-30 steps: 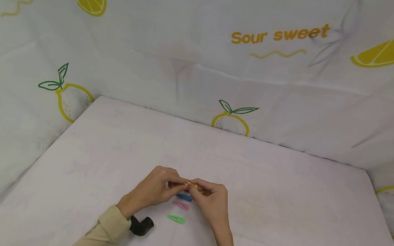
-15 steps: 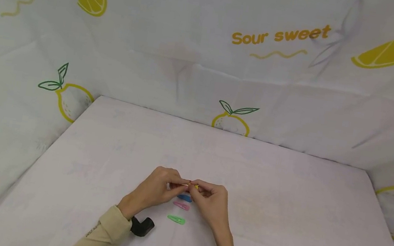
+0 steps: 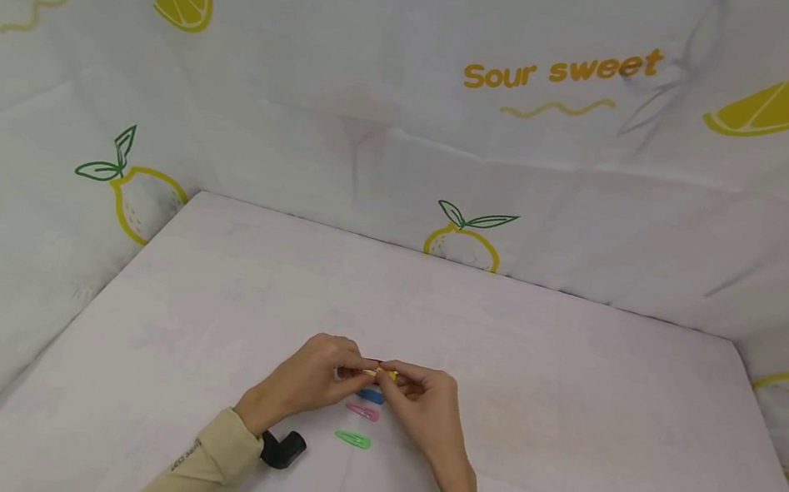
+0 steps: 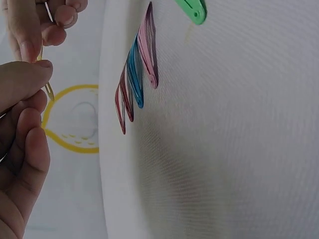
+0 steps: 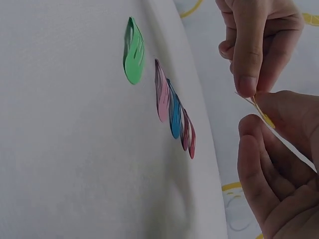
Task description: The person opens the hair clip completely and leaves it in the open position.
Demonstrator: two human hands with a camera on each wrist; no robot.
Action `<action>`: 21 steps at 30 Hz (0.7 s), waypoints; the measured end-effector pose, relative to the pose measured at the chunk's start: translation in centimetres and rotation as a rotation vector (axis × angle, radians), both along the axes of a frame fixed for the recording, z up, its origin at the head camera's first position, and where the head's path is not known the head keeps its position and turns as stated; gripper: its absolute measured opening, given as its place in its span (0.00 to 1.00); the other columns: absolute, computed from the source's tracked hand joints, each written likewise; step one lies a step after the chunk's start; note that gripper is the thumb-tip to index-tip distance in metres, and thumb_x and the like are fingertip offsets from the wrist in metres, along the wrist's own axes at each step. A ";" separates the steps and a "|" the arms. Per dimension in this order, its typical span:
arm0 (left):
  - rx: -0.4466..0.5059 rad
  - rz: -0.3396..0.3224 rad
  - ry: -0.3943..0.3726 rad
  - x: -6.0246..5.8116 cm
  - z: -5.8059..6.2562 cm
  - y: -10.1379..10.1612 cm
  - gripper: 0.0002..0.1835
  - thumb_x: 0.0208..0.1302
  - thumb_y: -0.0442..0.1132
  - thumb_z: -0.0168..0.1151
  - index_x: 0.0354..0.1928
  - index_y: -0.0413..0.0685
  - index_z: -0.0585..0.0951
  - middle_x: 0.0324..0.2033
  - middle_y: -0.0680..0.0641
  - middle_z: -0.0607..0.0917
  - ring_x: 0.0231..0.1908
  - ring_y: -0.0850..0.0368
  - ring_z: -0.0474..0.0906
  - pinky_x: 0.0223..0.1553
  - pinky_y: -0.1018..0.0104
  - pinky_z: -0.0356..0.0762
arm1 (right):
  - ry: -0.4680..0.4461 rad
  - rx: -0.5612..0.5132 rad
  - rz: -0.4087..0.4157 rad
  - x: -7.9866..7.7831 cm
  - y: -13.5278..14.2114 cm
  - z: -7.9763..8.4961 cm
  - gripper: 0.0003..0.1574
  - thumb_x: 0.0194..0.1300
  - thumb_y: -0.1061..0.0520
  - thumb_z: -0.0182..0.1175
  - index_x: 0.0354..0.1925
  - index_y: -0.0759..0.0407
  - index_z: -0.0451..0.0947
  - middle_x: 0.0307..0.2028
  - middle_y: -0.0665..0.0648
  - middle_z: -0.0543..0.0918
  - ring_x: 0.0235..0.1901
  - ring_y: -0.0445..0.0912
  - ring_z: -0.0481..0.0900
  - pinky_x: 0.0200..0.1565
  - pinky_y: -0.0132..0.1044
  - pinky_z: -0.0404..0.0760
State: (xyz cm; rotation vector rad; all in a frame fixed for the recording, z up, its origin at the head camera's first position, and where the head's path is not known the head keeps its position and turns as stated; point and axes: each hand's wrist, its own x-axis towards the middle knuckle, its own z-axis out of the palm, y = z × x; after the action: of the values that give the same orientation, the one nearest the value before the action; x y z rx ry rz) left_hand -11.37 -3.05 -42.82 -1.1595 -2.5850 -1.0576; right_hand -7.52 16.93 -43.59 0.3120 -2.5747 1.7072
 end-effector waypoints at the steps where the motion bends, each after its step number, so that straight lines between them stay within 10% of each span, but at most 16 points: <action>1: -0.010 0.001 0.003 0.0 0.0 0.0 0.10 0.62 0.35 0.73 0.44 0.40 0.91 0.29 0.50 0.90 0.25 0.68 0.76 0.29 0.83 0.68 | 0.028 0.033 0.000 0.0 0.1 0.0 0.12 0.64 0.60 0.71 0.45 0.64 0.89 0.33 0.59 0.92 0.28 0.40 0.88 0.32 0.30 0.85; 21: -0.082 -0.035 0.024 -0.7 0.1 1.1 0.09 0.62 0.37 0.73 0.44 0.44 0.91 0.31 0.51 0.92 0.28 0.67 0.78 0.35 0.79 0.73 | 0.337 0.396 -0.046 0.2 1.6 0.4 0.11 0.52 0.67 0.77 0.37 0.66 0.90 0.28 0.53 0.88 0.25 0.36 0.81 0.30 0.29 0.83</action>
State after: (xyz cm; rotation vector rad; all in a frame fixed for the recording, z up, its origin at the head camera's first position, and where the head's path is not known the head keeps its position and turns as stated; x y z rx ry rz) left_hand -12.05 -1.93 -42.73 -1.2322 -2.6220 -0.9468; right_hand -7.36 18.50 -43.19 0.4990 -2.6103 1.0112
